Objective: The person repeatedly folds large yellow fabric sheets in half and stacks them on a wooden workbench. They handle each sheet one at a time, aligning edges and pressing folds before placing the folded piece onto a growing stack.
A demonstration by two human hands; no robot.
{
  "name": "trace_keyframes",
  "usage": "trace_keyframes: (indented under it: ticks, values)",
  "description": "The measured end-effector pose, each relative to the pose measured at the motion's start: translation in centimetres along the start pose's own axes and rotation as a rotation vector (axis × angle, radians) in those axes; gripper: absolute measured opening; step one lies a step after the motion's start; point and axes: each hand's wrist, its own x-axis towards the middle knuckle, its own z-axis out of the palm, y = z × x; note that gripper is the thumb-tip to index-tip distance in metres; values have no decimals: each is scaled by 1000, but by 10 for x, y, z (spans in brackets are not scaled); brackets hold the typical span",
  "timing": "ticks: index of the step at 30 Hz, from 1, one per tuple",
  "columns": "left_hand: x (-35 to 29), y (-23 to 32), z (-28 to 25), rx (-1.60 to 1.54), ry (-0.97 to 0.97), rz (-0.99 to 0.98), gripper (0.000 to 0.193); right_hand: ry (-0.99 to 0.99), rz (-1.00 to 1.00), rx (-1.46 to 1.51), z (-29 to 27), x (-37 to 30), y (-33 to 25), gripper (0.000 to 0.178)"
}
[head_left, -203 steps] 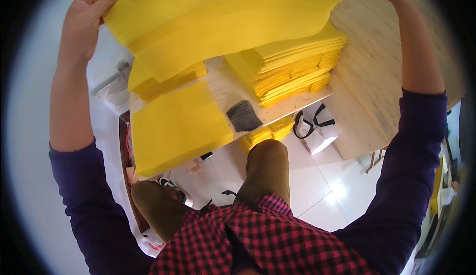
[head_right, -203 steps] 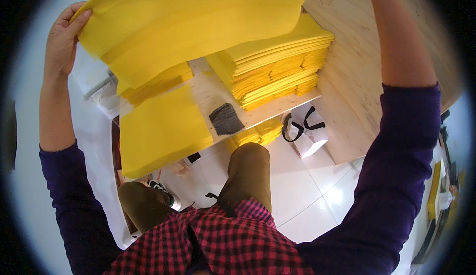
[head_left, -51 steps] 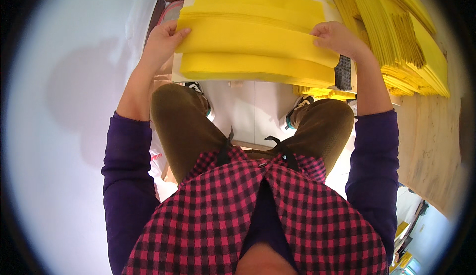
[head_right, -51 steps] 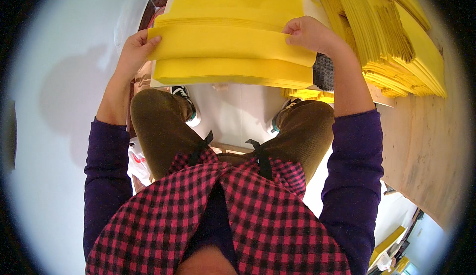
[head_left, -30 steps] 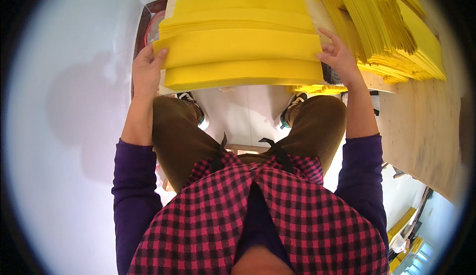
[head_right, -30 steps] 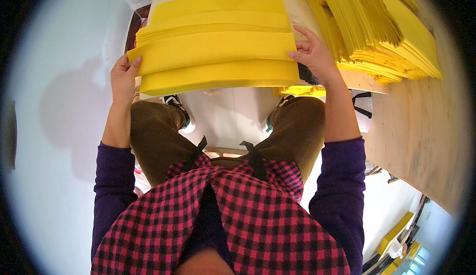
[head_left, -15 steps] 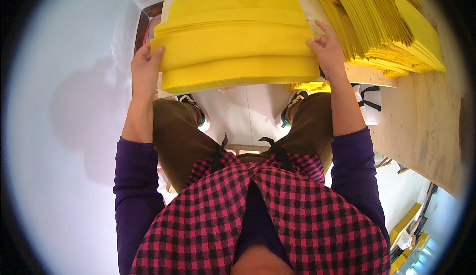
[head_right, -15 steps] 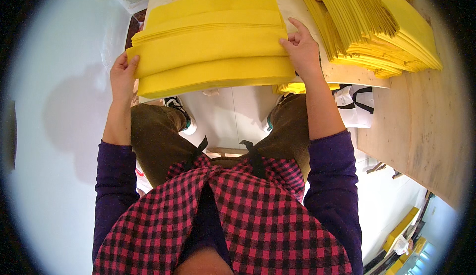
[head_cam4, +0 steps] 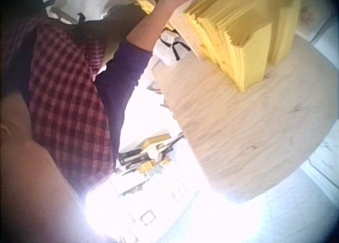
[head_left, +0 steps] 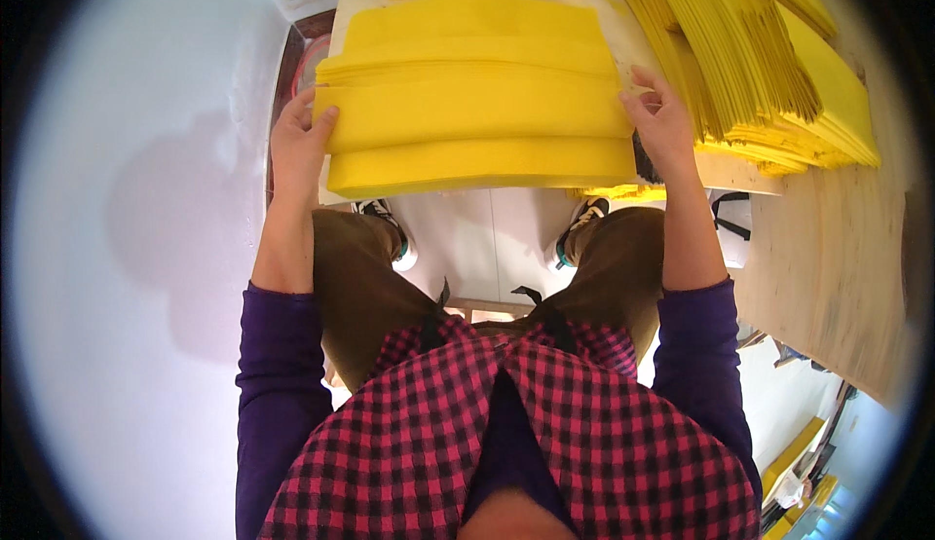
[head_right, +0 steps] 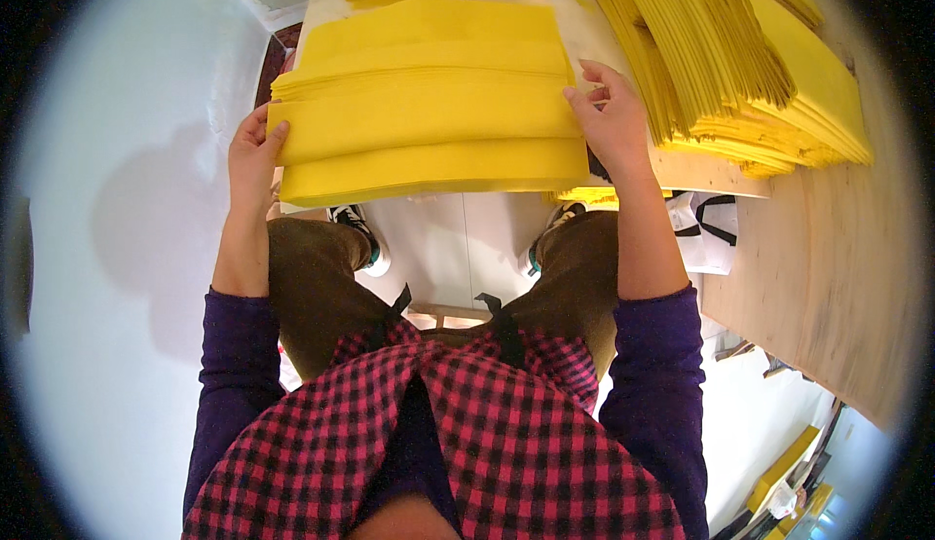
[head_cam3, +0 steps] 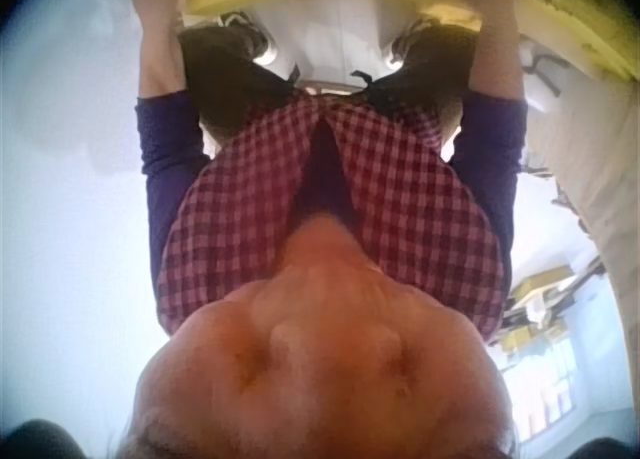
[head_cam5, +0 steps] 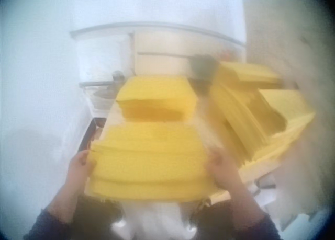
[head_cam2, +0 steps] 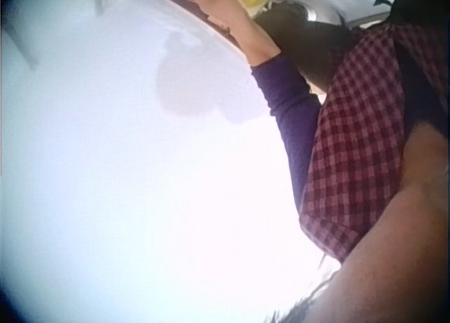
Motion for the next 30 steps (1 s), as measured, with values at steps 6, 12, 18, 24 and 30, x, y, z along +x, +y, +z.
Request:
trace_keyframes:
  ticks: [6, 12, 18, 24, 30]
  values:
    - [-4, -6, -2, -93, 25, 82, 36, -74, -376, -109, 7, 27, -43, 35]
    - [-12, -16, -15, -127, -40, 178, 41, -299, -592, -178, 62, 50, -84, 34]
    - [-24, -17, -33, 156, -111, 349, 33, -438, -786, -241, 118, 66, -123, 38]
    - [-27, -9, -43, 152, -215, 536, 30, -540, -852, -269, 156, 66, -153, 49]
    - [-27, -6, -42, 160, -279, 630, 36, -619, -888, -334, 177, 56, -164, 69]
